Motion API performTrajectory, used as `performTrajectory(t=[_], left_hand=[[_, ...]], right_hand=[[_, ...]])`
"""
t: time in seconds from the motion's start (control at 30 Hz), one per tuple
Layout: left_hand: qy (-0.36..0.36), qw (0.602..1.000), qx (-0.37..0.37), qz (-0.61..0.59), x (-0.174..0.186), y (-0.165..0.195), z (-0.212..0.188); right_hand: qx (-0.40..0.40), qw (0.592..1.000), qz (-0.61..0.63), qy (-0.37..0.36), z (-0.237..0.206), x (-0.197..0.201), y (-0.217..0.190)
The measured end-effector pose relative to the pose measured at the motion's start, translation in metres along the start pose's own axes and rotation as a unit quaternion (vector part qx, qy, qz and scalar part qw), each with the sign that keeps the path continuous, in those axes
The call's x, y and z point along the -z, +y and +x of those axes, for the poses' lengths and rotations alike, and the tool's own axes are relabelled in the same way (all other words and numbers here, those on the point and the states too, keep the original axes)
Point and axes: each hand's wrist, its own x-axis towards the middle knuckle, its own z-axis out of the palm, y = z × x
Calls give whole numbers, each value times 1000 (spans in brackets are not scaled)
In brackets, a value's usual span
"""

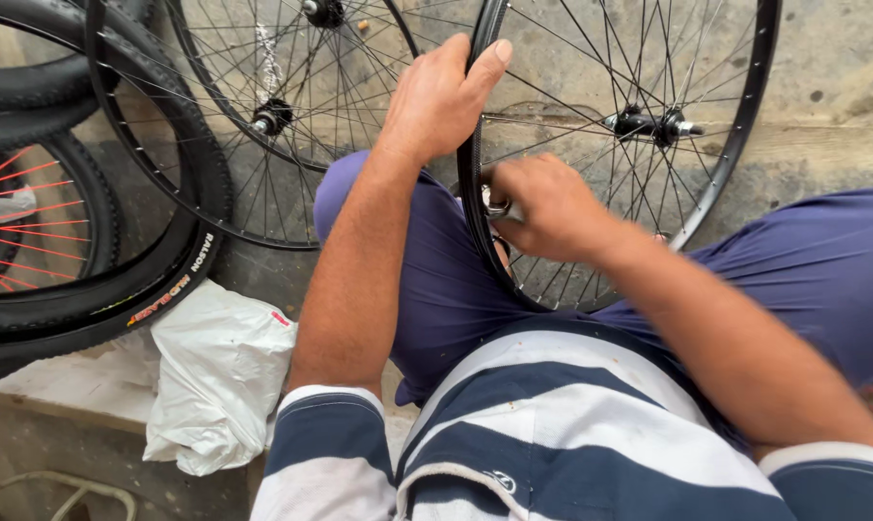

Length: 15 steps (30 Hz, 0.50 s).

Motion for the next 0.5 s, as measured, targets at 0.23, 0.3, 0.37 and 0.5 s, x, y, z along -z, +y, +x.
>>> performTrajectory(t=[0.23, 0.3, 0.37, 0.5], left_hand=[[-12, 1000, -25, -10, -4, -4, -2], [-4, 999, -32, -9, -3, -5, -1], [-12, 1000, -19, -5, -1, -6, 2], [-16, 1000, -25, 2, -1, -5, 2]], right_hand=[[-146, 987, 32, -56, 5, -6, -1], [-105, 988, -107, -46, 3, -20, -2], [-25, 994, -1, -107, 5, -20, 16], [-53, 965, 199, -160, 3, -4, 41]])
